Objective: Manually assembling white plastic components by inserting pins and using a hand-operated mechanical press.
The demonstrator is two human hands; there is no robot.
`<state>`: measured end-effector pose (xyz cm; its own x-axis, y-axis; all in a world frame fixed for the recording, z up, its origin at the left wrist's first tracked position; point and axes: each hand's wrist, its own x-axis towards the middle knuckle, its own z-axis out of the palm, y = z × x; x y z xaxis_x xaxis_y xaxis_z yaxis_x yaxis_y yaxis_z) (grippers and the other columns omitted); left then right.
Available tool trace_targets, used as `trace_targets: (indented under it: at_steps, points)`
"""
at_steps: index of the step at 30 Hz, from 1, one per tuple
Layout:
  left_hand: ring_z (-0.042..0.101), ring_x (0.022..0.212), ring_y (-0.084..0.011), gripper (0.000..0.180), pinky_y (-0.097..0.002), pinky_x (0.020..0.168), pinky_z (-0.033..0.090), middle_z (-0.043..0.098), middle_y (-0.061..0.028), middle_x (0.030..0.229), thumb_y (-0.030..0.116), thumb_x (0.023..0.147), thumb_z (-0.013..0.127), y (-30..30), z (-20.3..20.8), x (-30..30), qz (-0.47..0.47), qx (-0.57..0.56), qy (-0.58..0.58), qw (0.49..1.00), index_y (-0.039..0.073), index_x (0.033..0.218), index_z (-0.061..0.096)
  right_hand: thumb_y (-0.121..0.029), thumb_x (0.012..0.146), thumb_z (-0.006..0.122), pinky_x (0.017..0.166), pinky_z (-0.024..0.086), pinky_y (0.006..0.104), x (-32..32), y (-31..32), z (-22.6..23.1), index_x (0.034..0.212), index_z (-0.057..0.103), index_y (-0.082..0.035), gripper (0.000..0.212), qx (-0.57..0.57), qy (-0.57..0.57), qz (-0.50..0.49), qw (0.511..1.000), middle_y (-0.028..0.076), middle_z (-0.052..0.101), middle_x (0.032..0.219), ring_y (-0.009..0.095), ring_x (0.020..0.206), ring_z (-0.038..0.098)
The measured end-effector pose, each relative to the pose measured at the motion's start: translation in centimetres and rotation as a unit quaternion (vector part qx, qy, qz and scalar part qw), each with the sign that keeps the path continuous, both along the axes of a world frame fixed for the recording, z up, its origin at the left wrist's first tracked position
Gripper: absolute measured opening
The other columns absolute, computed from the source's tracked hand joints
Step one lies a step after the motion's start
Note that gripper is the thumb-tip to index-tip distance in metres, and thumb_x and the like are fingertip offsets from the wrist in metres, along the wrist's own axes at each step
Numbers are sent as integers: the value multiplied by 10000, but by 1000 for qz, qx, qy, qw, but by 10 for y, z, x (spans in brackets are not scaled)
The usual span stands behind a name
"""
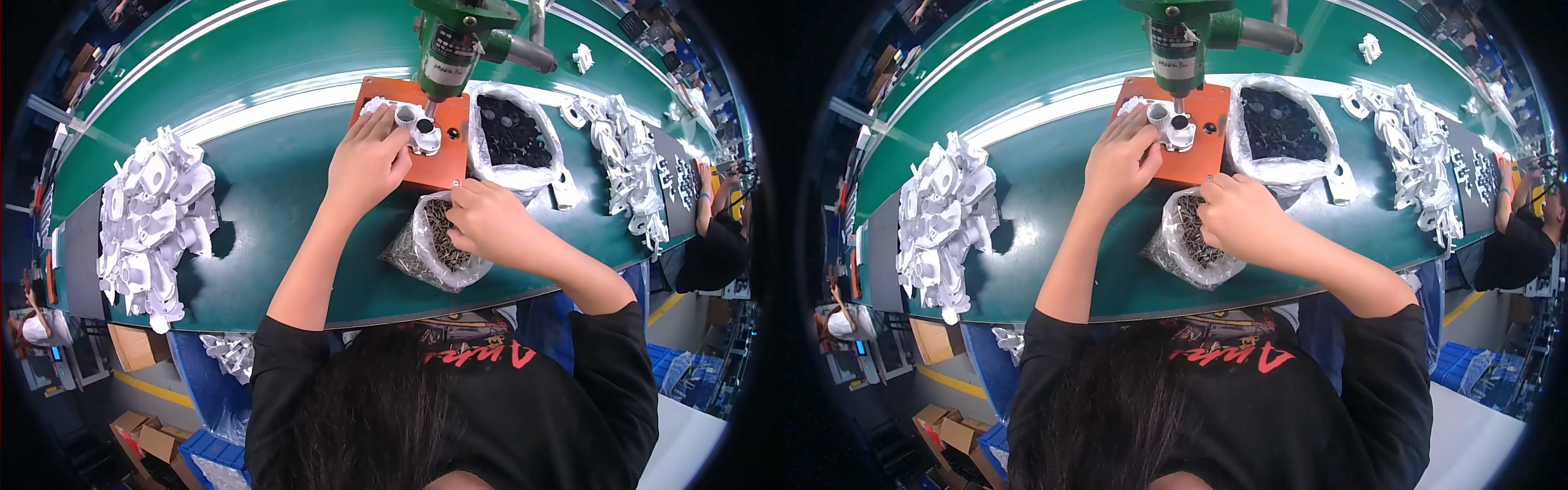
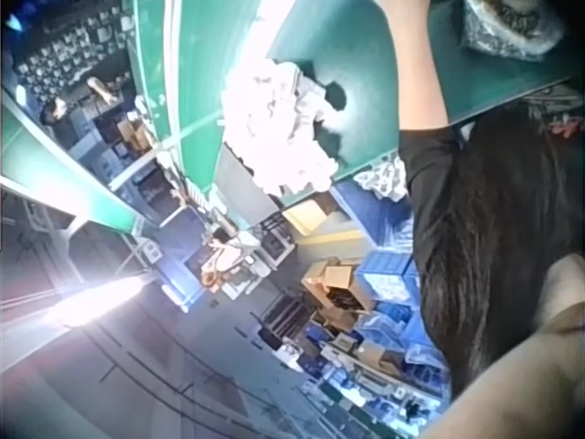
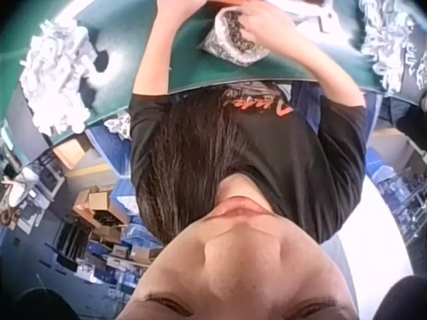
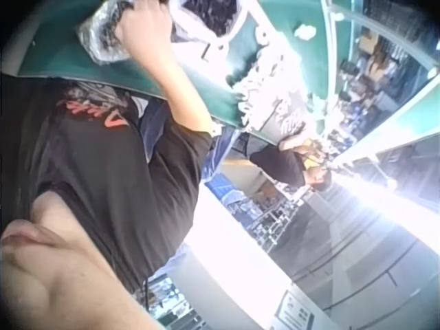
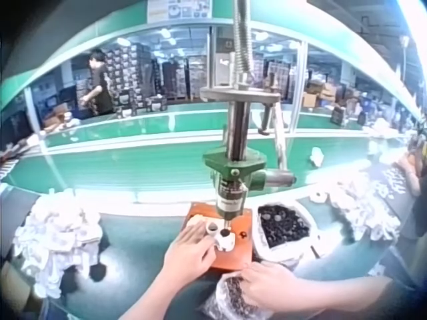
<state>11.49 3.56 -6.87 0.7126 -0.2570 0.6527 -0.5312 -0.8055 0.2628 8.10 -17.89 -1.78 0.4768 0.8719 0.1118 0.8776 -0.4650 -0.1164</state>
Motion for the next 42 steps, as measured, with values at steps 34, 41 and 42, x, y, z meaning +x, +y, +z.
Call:
trace_targets:
  at_steps: [34, 41, 42]
  points:
    - [546, 1121, -331, 124, -406, 989, 411, 594, -211, 1139, 110, 764, 566, 1, -1, 0, 1, 0, 25, 1000, 51, 860, 617, -58, 789, 637, 521, 440, 229, 137, 24, 2, 783, 622, 6, 67, 258, 465, -151, 833, 29, 623, 708, 94, 609, 574]
    - [550, 1115, -329, 118, -411, 984, 416, 599, -206, 1128, 107, 755, 569, 1, 0, 0, 1, -10, 21, 1000, 48, 847, 615, -35, 752, 678, 581, 485, 244, 148, 25, 12, 926, 619, -3, 187, 160, 513, -193, 821, 73, 656, 800, 126, 700, 615]
    - [551, 1114, -329, 118, -414, 983, 417, 600, -204, 1126, 105, 752, 570, 1, 0, -1, 1, -11, 17, 1000, 47, 844, 616, -50, 754, 682, 581, 485, 239, 149, 25, 13, 919, 625, -2, 181, 160, 527, -176, 816, 73, 657, 802, 127, 704, 618]
